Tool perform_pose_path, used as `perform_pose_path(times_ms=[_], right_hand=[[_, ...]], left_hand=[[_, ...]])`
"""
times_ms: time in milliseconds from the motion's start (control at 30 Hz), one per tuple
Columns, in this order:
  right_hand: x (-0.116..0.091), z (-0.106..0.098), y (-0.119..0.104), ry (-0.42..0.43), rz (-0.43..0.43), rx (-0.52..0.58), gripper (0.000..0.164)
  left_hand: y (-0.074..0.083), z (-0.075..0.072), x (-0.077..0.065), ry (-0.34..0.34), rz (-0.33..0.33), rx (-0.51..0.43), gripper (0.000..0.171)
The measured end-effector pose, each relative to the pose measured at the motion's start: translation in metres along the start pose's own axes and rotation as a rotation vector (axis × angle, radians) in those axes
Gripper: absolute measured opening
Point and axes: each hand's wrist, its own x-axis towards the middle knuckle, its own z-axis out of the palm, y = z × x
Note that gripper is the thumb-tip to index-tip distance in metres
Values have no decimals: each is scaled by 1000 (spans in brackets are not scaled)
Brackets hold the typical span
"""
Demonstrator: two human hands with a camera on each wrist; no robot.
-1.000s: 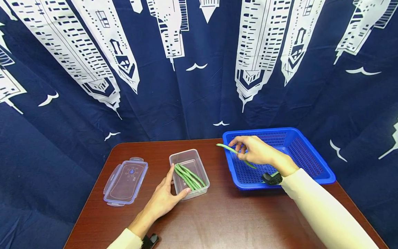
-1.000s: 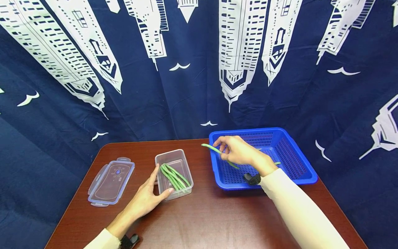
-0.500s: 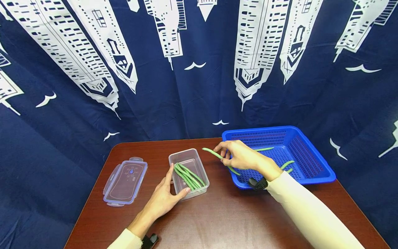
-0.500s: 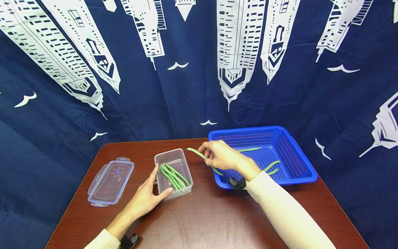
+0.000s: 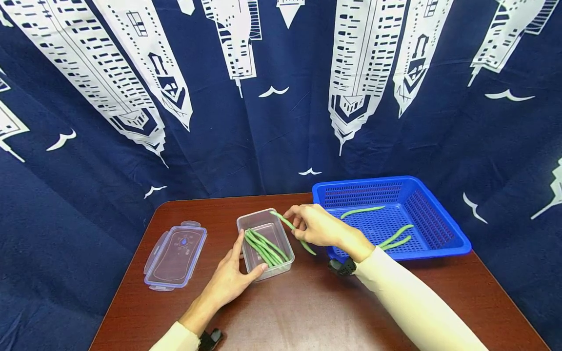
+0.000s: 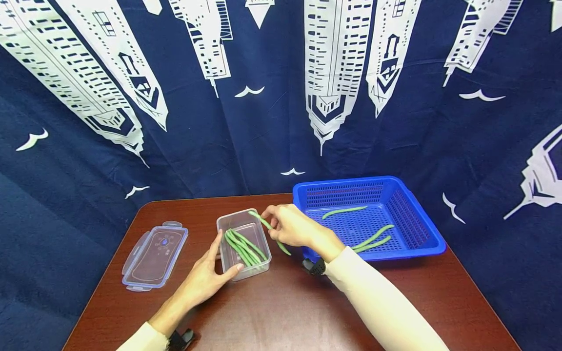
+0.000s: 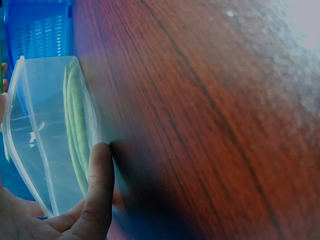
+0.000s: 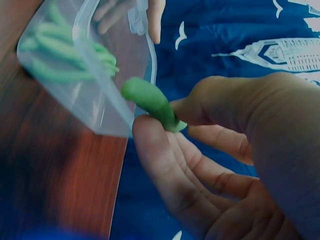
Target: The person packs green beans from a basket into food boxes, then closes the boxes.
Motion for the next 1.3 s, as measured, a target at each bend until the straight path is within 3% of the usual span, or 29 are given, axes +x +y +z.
perform_pose_path(times_ms=[567, 867, 1300], right_hand=[[30, 27, -25, -10, 92, -72, 38], [44, 35, -31, -57, 166, -49, 40], [50, 39, -29, -96, 173, -93, 37]], left_hand=[[5, -2, -1, -30, -8, -5, 121], [3, -2, -1, -30, -14, -7, 120], [3, -1, 0, -21, -2, 3, 121]])
